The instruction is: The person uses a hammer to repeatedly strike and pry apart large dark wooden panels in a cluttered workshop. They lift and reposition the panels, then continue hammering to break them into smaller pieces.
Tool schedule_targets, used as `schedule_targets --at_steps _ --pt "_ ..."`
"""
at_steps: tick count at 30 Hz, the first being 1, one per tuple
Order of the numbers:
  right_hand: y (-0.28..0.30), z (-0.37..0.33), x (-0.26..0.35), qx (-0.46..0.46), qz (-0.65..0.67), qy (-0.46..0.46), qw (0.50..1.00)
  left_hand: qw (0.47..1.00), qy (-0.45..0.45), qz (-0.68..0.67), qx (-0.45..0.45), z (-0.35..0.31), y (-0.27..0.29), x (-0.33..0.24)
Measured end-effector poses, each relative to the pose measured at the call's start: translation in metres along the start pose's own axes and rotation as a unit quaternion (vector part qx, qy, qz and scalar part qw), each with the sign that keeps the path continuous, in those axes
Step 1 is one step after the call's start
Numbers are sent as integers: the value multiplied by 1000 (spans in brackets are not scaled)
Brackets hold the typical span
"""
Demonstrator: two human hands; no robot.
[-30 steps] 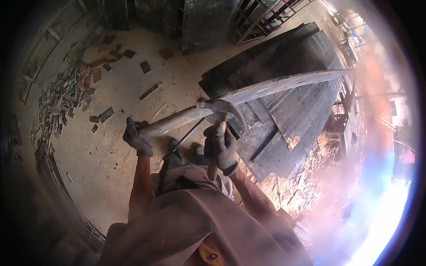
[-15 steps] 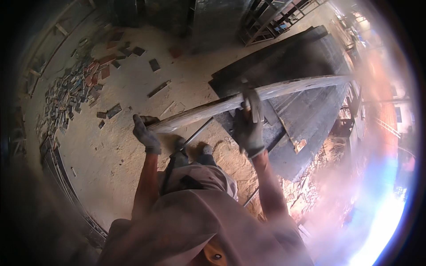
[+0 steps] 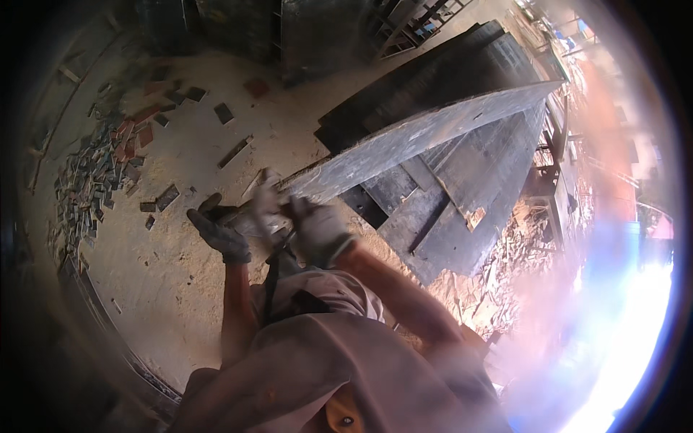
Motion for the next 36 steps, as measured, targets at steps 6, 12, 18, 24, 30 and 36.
schedule_targets --at_steps 6,12,18,24,30,36 --pt "85 14 -69 -65 -1 -216 974 998 29 47 7 -5 6 1" --pt "22 3 74 212 -57 -48 974 984 -85 -155 -32 -17 -12 16" --pt "105 9 -93 33 -112 -225 967 999 39 34 -6 -7 10 4" --pt "77 2 -101 116 -174 -288 934 956 -191 132 179 -6 18 26" --pt "77 -24 -75 82 7 -219 972 952 -134 111 254 -19 52 40" --pt "197 -35 -228 -138 -135 -400 896 925 -62 154 342 -41 61 11"
Point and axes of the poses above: each hand's wrist, its own z-axis towards the middle knuckle, its own y-axis out of the back of the hand, x = y × z, the point moved 1 cm from there along z, towards the middle knuckle, and after that the axes turned 9 degrees about -y, right-handed, at the moved point
